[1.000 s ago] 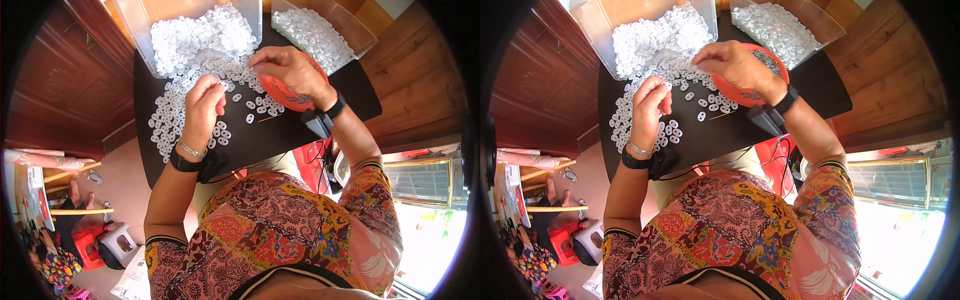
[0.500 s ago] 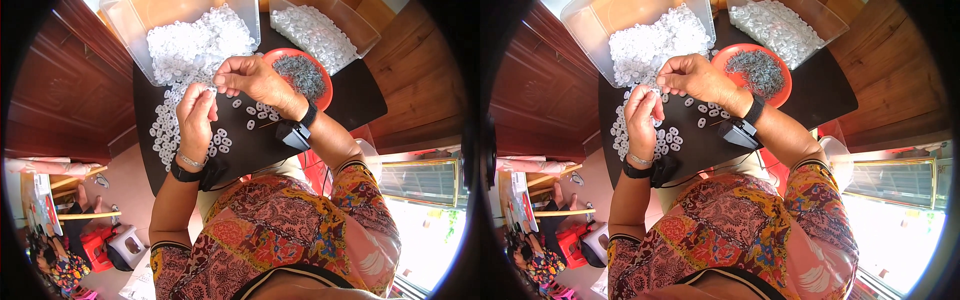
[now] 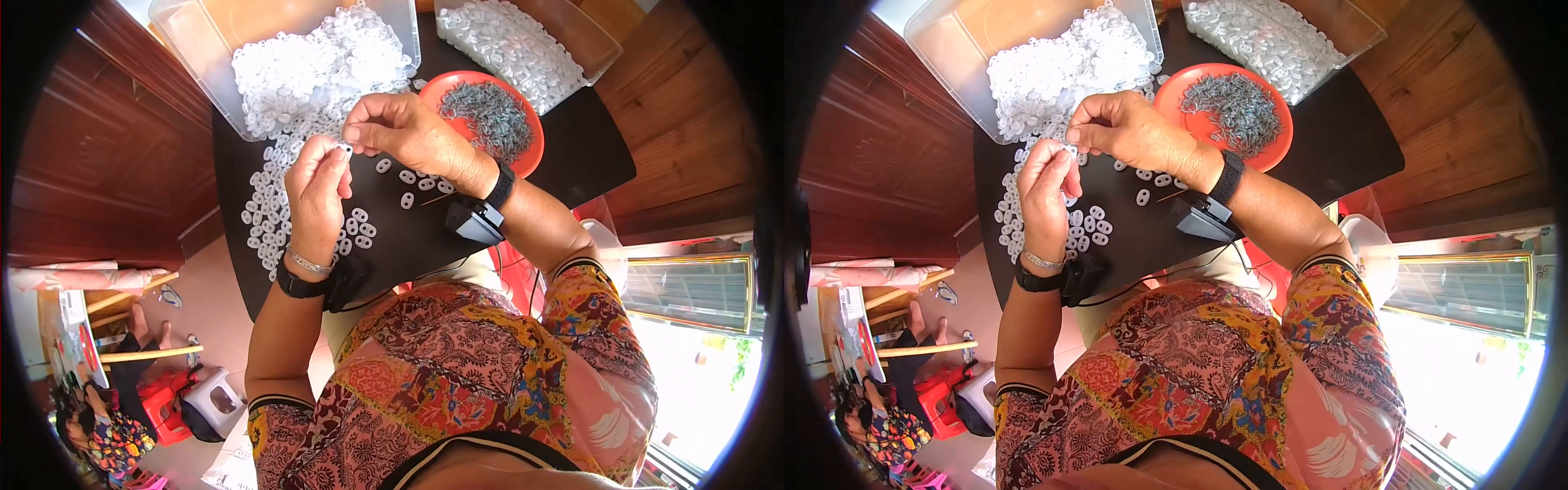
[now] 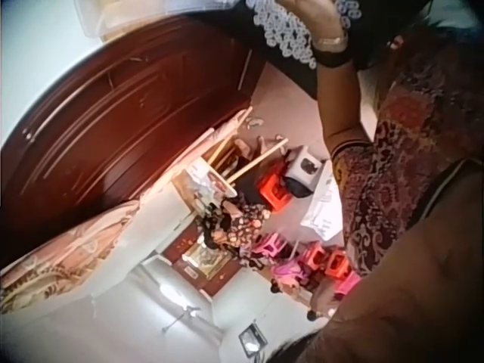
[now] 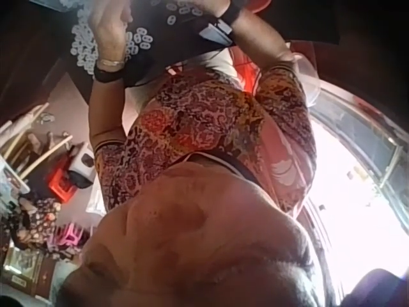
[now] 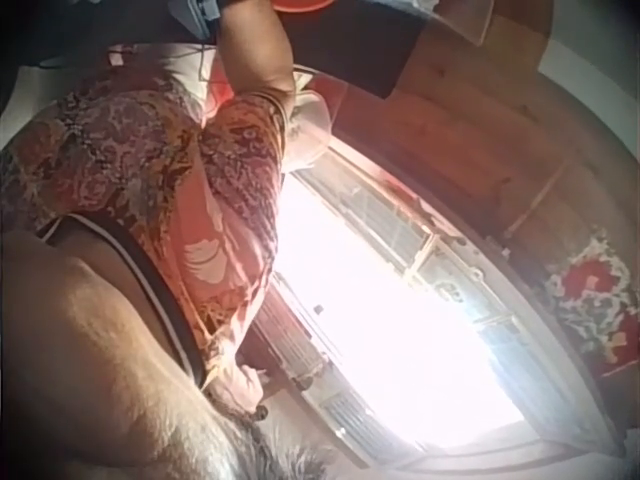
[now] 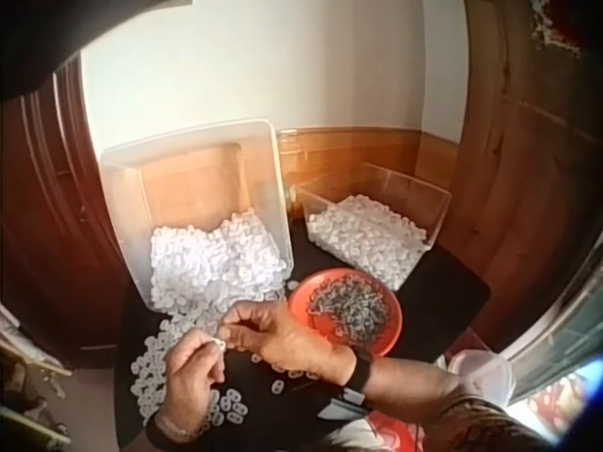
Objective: Manually assembling small white plastic tags by inserting small metal components into them at a workbench.
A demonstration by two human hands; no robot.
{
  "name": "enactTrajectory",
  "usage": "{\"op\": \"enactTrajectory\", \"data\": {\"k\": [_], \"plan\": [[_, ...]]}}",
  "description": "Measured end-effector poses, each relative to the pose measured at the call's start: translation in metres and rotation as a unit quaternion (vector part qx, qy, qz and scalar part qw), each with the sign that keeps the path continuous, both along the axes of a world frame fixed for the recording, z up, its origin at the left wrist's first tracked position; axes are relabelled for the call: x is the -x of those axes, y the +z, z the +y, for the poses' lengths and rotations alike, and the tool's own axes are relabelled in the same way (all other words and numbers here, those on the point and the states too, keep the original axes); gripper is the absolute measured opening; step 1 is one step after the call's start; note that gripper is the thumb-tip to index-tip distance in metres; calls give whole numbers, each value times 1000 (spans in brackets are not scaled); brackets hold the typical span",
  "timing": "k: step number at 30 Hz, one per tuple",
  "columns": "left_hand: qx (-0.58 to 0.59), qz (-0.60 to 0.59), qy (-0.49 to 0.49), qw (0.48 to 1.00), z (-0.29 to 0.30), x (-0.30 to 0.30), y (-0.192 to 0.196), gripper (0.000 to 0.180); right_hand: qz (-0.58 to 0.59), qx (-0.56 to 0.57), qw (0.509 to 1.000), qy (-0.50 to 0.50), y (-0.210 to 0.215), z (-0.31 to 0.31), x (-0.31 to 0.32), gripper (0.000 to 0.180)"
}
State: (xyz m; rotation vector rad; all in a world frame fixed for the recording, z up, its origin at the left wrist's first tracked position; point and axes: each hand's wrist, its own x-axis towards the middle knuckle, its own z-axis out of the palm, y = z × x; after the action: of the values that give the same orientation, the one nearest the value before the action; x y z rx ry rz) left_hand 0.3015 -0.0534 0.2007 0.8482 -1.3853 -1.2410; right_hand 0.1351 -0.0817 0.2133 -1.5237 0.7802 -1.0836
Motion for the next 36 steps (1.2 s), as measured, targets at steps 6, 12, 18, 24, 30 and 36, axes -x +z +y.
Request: {"op": "enactTrajectory", "data": {"k": [6,12,18,24,30,36], "plan": [[0,-9,7,1000,1,1,-1,15,46,38,998,-10,2,3,0,11],[-21,-15,12,1000,2,1,-2,16,139,69,986,-59,10,10,-3,10],[-38,27,21,999,3,4,0,16,109,86,988,-68,4,13,-8,13],[-42,10,3,999,-5,-1,-3,16,114,67,989,-63,1,6,-3,15],[-22,53,38,998,-8,-5,-5,13,371,281,878,-109,3,5,14,11],[-25,56,40,997,-8,-4,-3,13,524,309,793,-21,-7,8,16,9]]}}
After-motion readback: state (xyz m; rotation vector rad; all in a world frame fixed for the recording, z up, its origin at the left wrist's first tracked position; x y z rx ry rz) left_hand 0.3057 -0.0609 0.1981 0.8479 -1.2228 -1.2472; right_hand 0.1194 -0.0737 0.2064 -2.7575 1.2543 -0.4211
